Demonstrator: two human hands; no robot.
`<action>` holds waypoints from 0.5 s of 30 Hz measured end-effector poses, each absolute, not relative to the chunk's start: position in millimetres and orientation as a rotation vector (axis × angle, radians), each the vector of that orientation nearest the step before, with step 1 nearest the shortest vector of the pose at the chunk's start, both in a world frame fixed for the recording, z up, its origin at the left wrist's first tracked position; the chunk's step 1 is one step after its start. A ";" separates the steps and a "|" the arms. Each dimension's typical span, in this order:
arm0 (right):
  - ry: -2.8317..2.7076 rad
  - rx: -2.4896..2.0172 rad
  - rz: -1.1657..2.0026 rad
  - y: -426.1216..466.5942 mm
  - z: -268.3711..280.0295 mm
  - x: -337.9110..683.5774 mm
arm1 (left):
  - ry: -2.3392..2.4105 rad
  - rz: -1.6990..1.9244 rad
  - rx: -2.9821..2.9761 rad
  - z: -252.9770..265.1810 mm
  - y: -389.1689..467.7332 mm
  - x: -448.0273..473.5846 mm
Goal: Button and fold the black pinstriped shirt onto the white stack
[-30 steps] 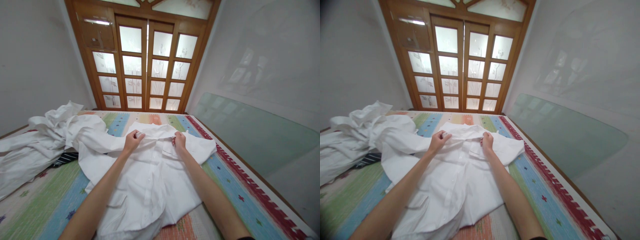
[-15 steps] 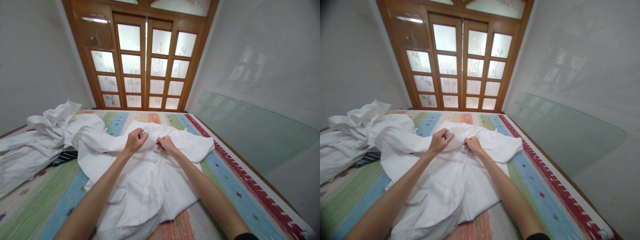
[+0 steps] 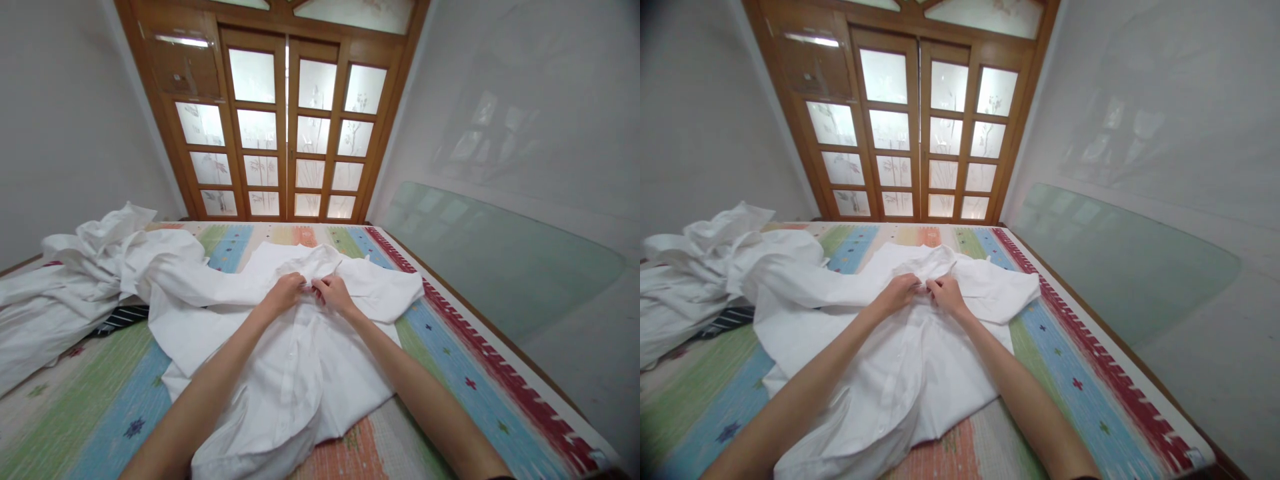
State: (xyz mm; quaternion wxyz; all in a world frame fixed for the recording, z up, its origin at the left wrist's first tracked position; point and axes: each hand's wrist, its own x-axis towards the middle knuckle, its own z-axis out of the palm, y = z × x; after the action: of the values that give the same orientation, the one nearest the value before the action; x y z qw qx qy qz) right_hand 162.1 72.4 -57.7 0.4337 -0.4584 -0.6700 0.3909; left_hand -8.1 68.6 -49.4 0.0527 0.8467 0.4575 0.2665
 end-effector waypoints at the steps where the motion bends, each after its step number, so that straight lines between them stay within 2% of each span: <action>1: -1.677 -1.131 0.930 72.0 -58.5 161.8 | 1.378 0.840 2.547 -51.0 70.2 -9.1; 10: -1.460 -1.103 1.123 69.3 -72.1 153.1 | 1.323 1.131 2.130 -64.3 67.3 -6.9; 15: -1.417 -1.115 1.180 68.1 -81.1 150.5 | 1.262 1.177 1.945 -72.0 66.1 -7.3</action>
State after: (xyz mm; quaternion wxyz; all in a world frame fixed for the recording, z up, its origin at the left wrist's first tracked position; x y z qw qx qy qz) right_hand 150.5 68.1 -81.1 0.4735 -0.4557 -0.5792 0.4823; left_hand -7.3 66.1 -72.0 0.2672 0.7208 0.4677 0.4362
